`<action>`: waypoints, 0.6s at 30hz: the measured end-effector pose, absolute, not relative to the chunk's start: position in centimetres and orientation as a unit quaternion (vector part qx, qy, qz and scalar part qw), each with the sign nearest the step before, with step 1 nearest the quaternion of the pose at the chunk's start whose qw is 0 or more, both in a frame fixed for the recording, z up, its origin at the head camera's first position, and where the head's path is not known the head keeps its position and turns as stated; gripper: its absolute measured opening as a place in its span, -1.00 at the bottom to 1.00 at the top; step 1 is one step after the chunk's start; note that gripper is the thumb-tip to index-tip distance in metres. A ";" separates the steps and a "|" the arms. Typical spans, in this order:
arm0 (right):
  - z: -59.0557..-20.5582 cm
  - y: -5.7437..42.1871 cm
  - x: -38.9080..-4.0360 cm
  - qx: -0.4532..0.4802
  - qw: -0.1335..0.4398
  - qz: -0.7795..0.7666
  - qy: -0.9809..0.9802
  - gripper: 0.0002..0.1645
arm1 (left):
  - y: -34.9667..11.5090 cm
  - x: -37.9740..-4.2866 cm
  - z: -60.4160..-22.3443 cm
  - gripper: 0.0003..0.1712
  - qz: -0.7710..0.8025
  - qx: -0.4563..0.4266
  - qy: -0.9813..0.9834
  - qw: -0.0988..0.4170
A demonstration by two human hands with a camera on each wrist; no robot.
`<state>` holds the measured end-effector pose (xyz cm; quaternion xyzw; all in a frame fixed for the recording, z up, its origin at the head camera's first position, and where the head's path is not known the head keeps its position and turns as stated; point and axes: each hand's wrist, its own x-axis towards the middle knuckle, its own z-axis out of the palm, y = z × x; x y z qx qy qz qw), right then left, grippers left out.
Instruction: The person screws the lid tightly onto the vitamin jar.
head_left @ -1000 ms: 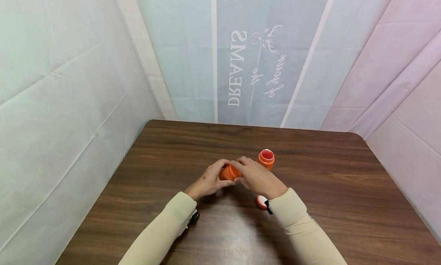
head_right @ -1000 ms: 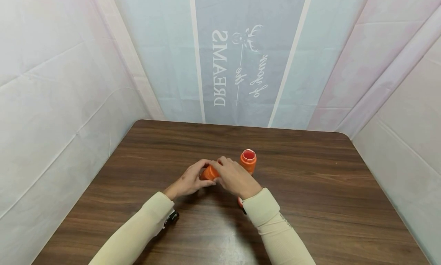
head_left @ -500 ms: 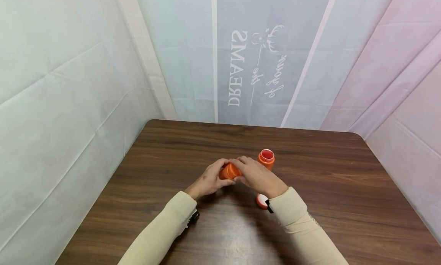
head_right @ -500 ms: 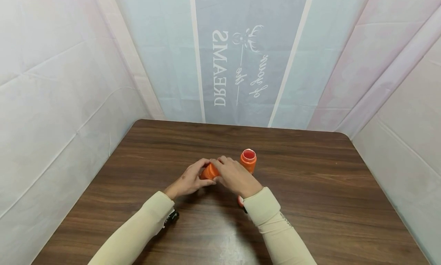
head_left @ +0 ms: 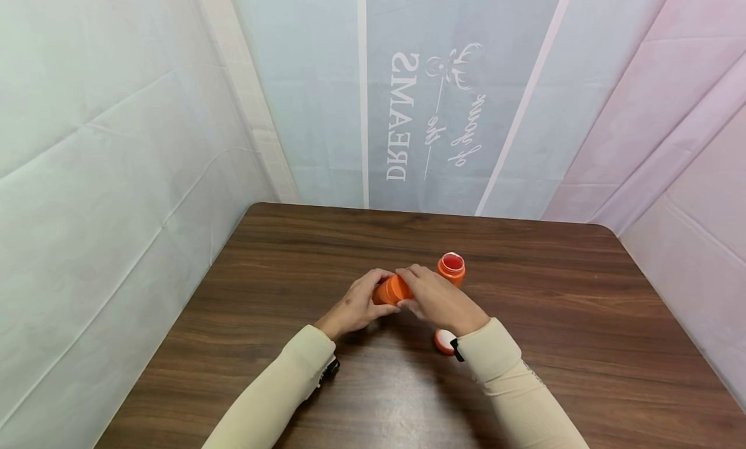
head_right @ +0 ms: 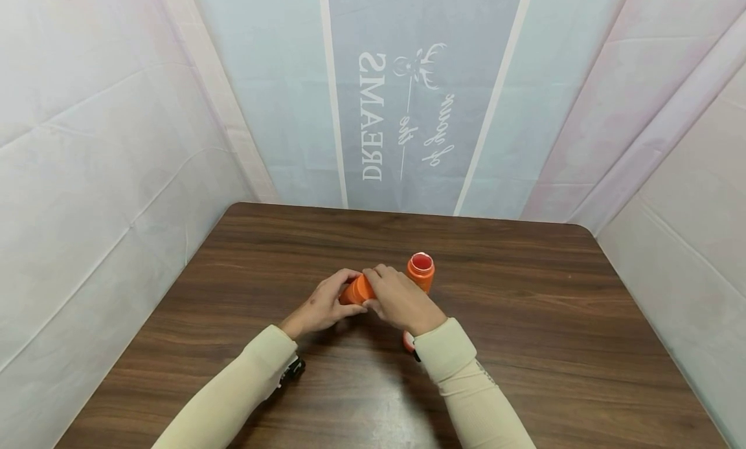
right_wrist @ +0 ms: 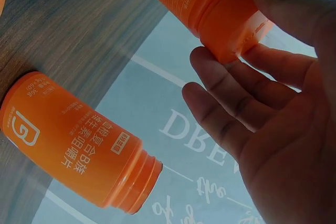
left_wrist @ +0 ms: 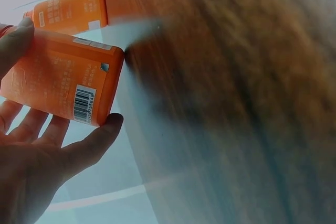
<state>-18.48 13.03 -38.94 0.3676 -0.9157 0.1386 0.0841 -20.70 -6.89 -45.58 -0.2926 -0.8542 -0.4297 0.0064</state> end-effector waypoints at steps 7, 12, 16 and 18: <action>-39.0 13.1 -18.6 0.371 0.085 0.129 -0.916 -0.32 | -6.8 -20.7 -45.8 -0.38 -0.432 -0.292 -0.853 0.012; -39.0 13.2 -18.4 0.367 0.069 0.146 -0.916 -0.28 | -6.9 -20.6 -45.7 -0.38 -0.428 -0.291 -0.856 0.014; -39.1 13.1 -18.2 0.351 0.050 0.161 -0.921 -0.26 | -6.9 -20.5 -45.7 -0.37 -0.424 -0.292 -0.857 0.015; -39.2 13.1 -18.1 0.345 0.048 0.166 -0.922 -0.26 | -6.9 -20.4 -45.8 -0.37 -0.423 -0.293 -0.857 0.017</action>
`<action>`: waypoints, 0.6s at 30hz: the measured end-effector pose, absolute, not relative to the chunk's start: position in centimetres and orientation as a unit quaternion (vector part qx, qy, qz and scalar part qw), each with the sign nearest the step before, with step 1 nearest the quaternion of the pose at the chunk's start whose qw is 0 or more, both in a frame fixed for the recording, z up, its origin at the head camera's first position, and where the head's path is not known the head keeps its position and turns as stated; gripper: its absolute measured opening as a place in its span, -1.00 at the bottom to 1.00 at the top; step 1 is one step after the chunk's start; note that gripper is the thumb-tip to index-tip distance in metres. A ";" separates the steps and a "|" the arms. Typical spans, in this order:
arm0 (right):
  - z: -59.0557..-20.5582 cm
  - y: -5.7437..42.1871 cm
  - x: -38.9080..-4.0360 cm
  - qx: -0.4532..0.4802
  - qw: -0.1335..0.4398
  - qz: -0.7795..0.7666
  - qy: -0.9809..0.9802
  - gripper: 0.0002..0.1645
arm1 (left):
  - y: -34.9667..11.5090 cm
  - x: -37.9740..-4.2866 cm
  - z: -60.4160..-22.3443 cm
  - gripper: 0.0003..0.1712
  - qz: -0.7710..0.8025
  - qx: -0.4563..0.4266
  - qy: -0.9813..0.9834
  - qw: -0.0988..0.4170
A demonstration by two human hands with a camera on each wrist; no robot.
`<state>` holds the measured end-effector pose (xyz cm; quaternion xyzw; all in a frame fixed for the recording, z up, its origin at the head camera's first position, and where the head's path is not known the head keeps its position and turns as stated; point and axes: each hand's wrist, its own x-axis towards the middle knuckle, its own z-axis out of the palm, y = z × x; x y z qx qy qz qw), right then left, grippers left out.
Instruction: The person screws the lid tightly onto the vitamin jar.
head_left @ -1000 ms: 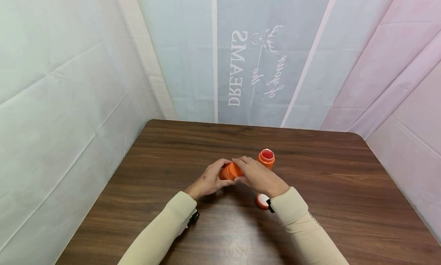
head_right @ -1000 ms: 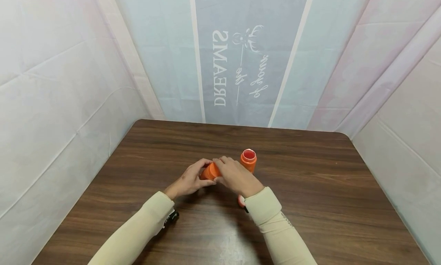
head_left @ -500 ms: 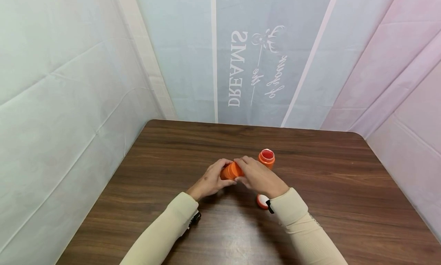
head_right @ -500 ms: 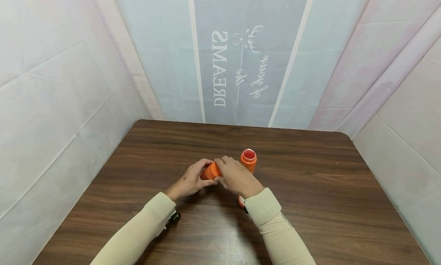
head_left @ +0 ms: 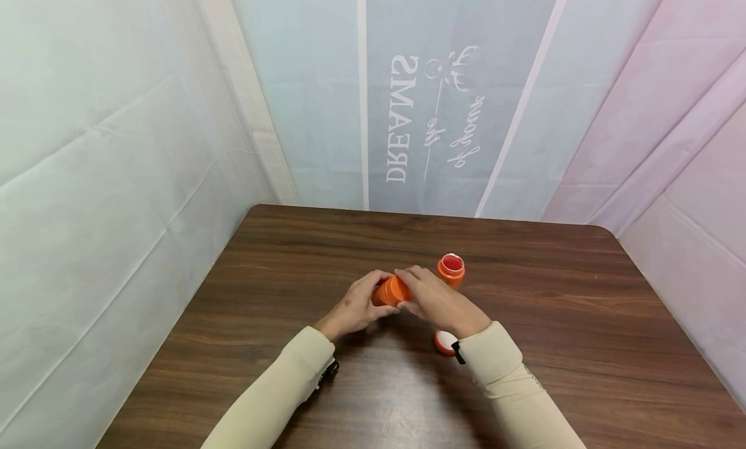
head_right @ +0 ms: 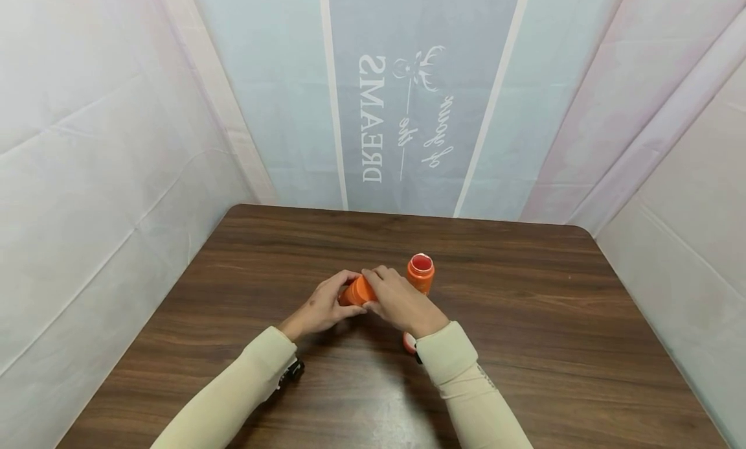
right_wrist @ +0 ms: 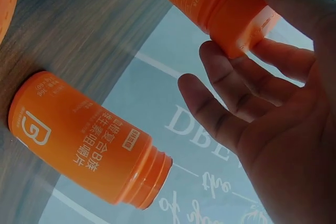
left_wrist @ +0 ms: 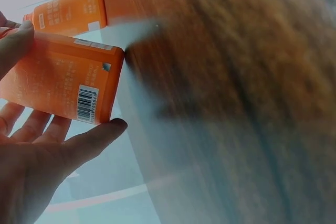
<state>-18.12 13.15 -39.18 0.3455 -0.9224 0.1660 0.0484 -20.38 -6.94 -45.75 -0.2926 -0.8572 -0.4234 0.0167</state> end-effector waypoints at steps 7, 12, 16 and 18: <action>-39.9 13.2 -18.0 0.346 0.075 0.174 -0.919 -0.24 | -7.2 -20.3 -45.9 -0.35 -0.413 -0.285 -0.864 0.040; -40.2 13.3 -17.8 0.346 0.099 0.178 -0.916 -0.24 | -7.6 -20.3 -45.7 -0.33 -0.433 -0.269 -0.860 0.030; -40.3 13.3 -17.6 0.342 0.091 0.170 -0.920 -0.26 | -8.2 -20.3 -45.7 -0.32 -0.457 -0.243 -0.855 0.015; -40.4 13.3 -17.5 0.340 0.083 0.164 -0.923 -0.27 | -8.6 -20.3 -45.8 -0.31 -0.465 -0.229 -0.855 0.010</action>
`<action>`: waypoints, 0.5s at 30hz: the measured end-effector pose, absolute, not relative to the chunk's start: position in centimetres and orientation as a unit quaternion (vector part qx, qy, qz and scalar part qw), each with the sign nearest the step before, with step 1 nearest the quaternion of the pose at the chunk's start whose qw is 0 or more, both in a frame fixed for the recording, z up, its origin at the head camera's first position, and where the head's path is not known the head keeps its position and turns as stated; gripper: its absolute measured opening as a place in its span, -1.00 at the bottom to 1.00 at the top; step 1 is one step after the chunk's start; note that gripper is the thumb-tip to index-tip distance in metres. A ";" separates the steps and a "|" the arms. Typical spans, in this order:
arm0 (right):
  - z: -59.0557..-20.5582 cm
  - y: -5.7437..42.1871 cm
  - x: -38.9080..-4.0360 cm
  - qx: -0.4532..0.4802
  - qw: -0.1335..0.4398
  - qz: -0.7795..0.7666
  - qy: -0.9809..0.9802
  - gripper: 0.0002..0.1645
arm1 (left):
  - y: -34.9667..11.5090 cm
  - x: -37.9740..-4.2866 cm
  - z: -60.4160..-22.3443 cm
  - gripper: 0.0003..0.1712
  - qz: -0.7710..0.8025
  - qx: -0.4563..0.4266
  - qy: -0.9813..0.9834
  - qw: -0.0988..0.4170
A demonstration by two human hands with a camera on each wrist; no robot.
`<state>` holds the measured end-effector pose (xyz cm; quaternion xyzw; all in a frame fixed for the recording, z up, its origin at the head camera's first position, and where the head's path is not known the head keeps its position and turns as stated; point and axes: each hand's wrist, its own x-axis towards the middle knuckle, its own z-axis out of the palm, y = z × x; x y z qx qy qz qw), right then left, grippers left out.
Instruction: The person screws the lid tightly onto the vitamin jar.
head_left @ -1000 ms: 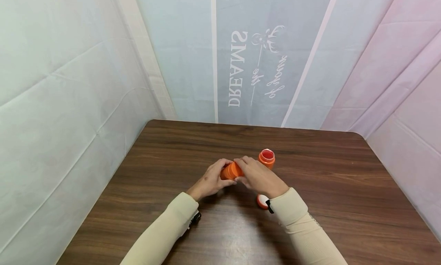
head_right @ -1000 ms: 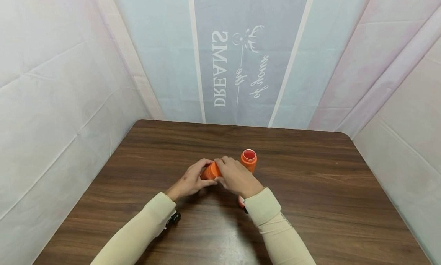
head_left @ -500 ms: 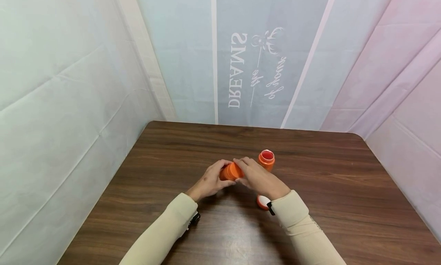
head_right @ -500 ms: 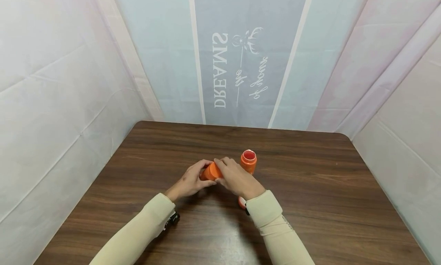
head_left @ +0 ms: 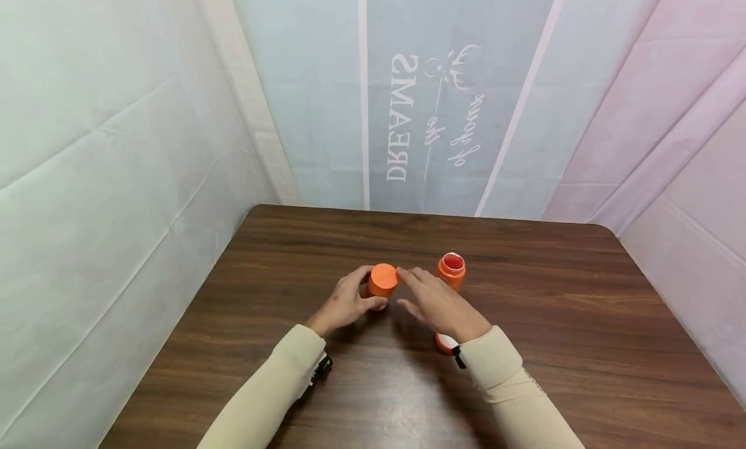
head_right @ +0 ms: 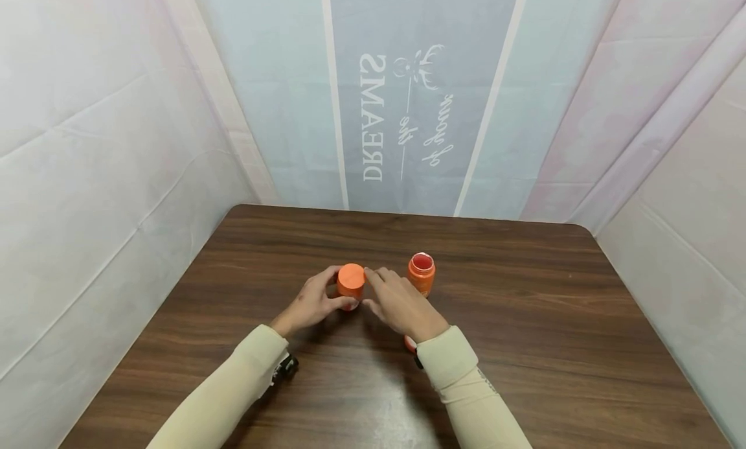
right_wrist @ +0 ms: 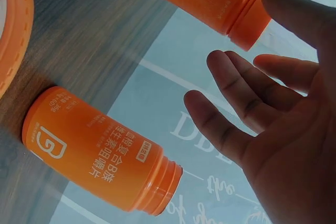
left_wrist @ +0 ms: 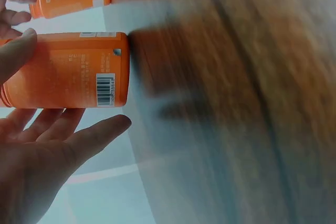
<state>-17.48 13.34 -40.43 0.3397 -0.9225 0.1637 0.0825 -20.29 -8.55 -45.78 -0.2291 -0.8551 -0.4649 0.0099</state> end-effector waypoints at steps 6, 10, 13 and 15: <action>-40.7 13.6 -17.1 0.338 0.074 0.158 -0.925 -0.32 | -9.3 -20.6 -46.3 -0.28 -0.471 -0.191 -0.861 0.017; -41.1 13.6 -17.0 0.342 0.079 0.155 -0.924 -0.37 | -9.7 -20.9 -46.5 -0.31 -0.484 -0.177 -0.857 0.027; -41.4 13.6 -16.9 0.345 0.079 0.155 -0.922 -0.40 | -10.1 -21.1 -46.6 -0.32 -0.493 -0.160 -0.855 0.027; -41.5 13.7 -16.8 0.347 0.078 0.157 -0.921 -0.43 | -10.4 -21.4 -46.6 -0.31 -0.496 -0.146 -0.856 0.027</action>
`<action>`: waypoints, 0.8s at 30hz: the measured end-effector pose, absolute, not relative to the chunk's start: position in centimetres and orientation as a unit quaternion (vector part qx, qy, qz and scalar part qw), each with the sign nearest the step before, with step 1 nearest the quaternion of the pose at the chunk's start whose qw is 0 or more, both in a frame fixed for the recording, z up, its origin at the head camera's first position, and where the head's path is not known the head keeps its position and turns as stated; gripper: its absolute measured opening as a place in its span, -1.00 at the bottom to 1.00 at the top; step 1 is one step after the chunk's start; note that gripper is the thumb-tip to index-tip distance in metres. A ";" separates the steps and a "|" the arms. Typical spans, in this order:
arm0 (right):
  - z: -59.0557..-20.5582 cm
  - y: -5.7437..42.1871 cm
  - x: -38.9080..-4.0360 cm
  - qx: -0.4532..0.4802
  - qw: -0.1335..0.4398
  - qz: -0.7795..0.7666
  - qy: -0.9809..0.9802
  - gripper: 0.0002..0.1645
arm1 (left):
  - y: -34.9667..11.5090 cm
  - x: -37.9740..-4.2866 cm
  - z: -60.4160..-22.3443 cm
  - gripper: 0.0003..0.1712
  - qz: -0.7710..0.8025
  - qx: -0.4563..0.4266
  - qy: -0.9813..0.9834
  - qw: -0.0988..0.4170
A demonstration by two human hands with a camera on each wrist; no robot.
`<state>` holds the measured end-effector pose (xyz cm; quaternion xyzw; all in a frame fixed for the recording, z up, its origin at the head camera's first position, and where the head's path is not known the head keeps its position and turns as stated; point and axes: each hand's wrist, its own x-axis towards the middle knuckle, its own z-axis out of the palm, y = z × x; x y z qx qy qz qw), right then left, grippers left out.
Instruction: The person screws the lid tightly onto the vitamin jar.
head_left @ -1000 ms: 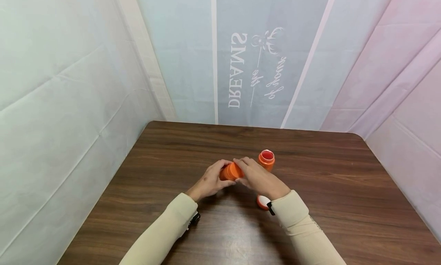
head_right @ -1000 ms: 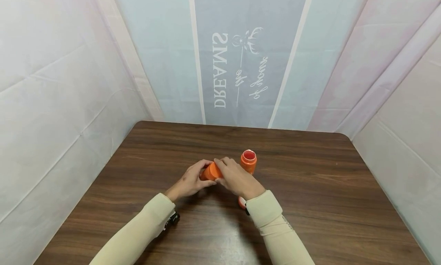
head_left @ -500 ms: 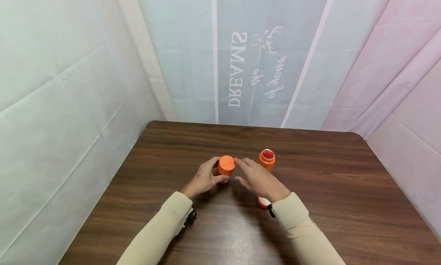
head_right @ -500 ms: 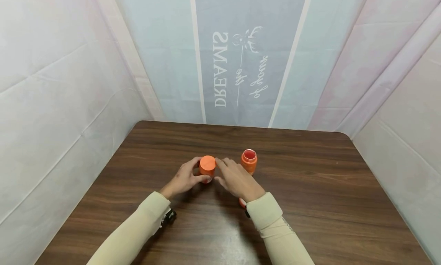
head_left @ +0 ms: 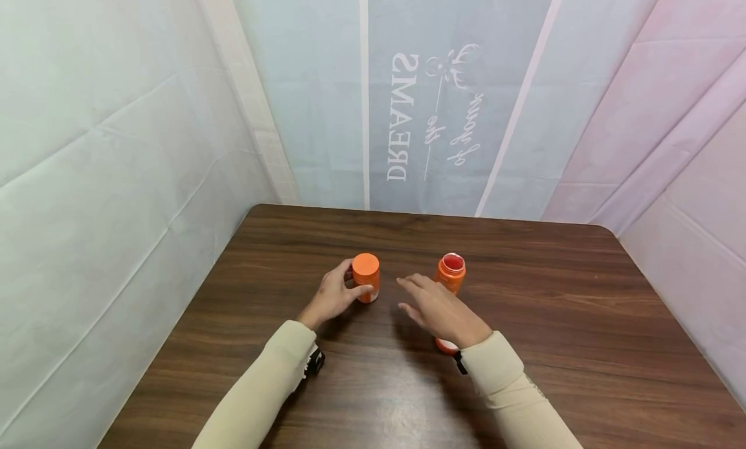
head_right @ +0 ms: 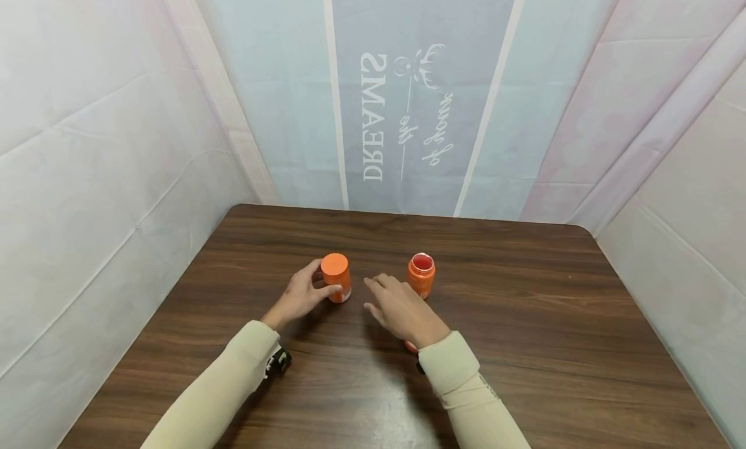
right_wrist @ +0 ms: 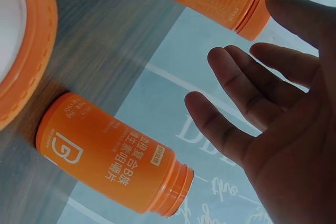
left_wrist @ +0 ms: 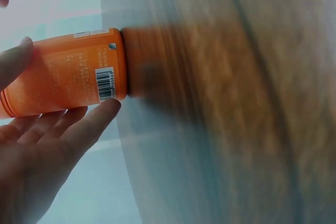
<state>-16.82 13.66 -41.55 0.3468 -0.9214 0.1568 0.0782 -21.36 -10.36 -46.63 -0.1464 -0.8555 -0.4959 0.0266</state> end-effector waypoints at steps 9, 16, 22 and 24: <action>-42.1 14.1 -16.4 0.353 0.083 0.157 -0.919 -0.47 | -11.5 -22.6 -46.6 -0.31 -0.494 -0.110 -0.862 0.040; -41.9 14.5 -16.3 0.350 0.073 0.157 -0.921 -0.49 | -12.1 -23.5 -46.3 -0.33 -0.495 -0.091 -0.863 0.033; -41.5 14.8 -16.4 0.356 0.081 0.149 -0.919 -0.51 | -12.4 -24.1 -46.0 -0.31 -0.504 -0.082 -0.859 0.029; -41.4 15.0 -16.4 0.360 0.085 0.147 -0.917 -0.52 | -12.4 -24.3 -45.8 -0.30 -0.507 -0.076 -0.858 0.025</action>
